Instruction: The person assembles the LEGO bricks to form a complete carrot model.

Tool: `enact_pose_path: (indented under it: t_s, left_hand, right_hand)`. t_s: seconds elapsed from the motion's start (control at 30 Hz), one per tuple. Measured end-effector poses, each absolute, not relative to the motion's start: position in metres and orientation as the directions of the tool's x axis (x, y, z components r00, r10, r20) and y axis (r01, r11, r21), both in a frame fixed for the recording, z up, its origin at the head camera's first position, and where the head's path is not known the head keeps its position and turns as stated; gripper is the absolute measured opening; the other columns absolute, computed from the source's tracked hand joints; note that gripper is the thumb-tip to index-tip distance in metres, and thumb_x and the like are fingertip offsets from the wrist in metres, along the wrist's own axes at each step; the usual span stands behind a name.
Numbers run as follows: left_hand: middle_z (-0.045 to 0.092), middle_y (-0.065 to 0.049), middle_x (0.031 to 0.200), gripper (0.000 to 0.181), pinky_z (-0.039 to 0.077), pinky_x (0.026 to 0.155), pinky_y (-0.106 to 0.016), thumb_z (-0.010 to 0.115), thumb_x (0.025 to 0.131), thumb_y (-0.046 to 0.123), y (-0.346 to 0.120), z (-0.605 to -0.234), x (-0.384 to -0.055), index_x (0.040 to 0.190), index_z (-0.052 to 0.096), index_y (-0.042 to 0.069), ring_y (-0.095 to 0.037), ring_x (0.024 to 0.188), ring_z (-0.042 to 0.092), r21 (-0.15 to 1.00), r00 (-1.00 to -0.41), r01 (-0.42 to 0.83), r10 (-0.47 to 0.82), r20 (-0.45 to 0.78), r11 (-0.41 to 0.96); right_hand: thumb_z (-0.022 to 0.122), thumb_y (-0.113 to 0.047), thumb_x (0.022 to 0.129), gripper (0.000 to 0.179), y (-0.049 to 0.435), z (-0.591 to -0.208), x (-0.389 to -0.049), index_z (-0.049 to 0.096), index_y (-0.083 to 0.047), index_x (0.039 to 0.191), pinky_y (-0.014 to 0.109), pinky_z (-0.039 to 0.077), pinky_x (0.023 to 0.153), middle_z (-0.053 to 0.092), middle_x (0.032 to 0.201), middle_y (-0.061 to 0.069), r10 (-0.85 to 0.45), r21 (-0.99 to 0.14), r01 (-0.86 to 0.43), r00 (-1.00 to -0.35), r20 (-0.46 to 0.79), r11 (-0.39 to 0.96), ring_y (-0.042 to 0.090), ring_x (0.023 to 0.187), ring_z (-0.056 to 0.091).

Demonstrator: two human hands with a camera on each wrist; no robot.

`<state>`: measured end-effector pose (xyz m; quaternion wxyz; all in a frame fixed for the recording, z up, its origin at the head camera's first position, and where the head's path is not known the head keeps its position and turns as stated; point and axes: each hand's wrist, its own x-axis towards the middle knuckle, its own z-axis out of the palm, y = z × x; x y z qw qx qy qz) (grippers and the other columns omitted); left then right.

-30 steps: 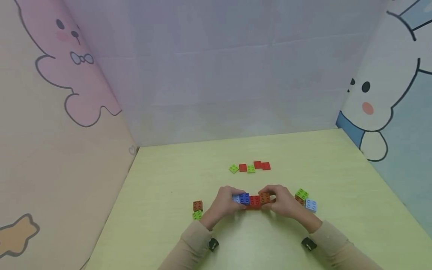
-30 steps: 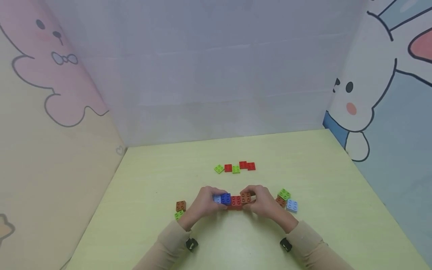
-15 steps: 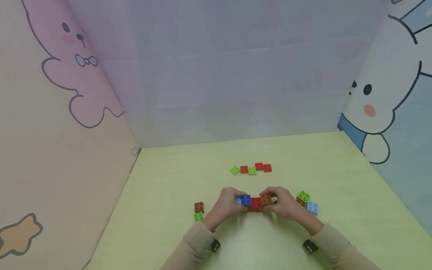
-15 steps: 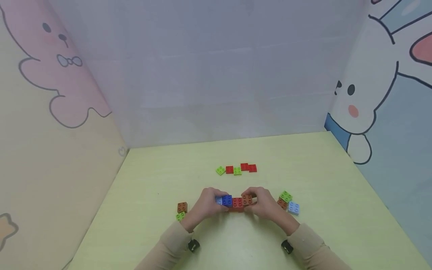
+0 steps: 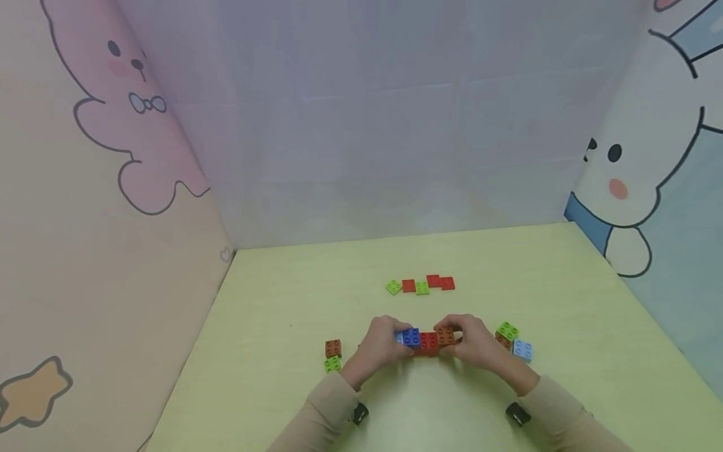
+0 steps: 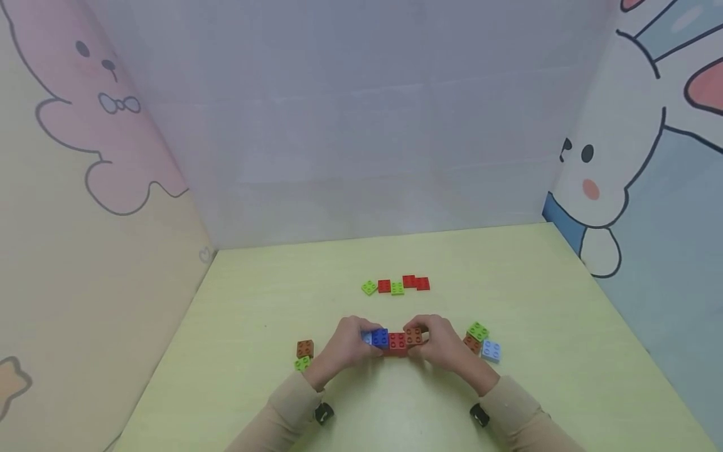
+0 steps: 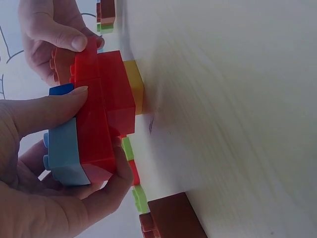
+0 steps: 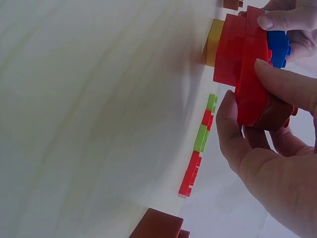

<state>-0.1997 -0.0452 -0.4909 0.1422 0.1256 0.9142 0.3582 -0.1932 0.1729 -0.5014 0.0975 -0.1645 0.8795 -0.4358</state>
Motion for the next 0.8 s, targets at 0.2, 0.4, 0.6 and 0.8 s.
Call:
enact_pose_path:
  t_s: [0.2, 0.4, 0.6, 0.8]
  left_hand:
    - [0.064, 0.004, 0.099, 0.038, 0.048, 0.075, -0.032, 0.084, 0.07, 0.008, -0.0443, -0.4905, -0.2005, 0.107, 0.075, 0.013, -0.013, 0.089, 0.051, 0.691, -0.928, 0.109, 0.322, -0.187, 0.715]
    - [0.064, 0.005, 0.097, 0.035, 0.047, 0.076, -0.033, 0.084, 0.07, 0.008, -0.0442, -0.4891, -0.2016, 0.104, 0.076, 0.014, -0.014, 0.09, 0.051, 0.685, -0.929, 0.126, 0.328, -0.173, 0.718]
    - [0.058, 0.004, 0.095, 0.034, 0.047, 0.079, -0.034, 0.084, 0.07, 0.008, -0.0435, -0.488, -0.2017, 0.103, 0.075, 0.009, -0.014, 0.091, 0.05, 0.668, -0.927, 0.138, 0.332, -0.172, 0.731]
    - [0.058, 0.004, 0.094, 0.037, 0.048, 0.078, -0.033, 0.084, 0.07, 0.008, -0.0418, -0.4894, -0.2021, 0.105, 0.074, 0.007, -0.013, 0.09, 0.051, 0.672, -0.93, 0.119, 0.319, -0.182, 0.731]
  right_hand:
    - [0.079, 0.002, 0.073, 0.033, 0.1716, -0.4996, -0.1939, 0.069, -0.01, 0.102, 0.045, 0.049, 0.08, 0.063, 0.097, -0.003, -0.371, -0.797, -0.206, -0.928, -0.025, 0.569, 0.022, 0.094, 0.058]
    - [0.079, 0.002, 0.073, 0.033, 0.1698, -0.4986, -0.1944, 0.068, -0.01, 0.102, 0.041, 0.05, 0.077, 0.063, 0.096, -0.003, -0.359, -0.794, -0.196, -0.933, -0.03, 0.575, 0.02, 0.09, 0.057]
    - [0.08, 0.002, 0.072, 0.034, 0.1702, -0.501, -0.1945, 0.068, -0.01, 0.102, 0.041, 0.05, 0.076, 0.062, 0.095, -0.003, -0.351, -0.79, -0.185, -0.935, -0.041, 0.585, 0.019, 0.089, 0.056]
    - [0.082, -0.001, 0.071, 0.035, 0.1723, -0.5028, -0.1957, 0.069, -0.011, 0.102, 0.042, 0.049, 0.078, 0.063, 0.095, -0.003, -0.363, -0.777, -0.207, -0.931, -0.03, 0.595, 0.019, 0.091, 0.057]
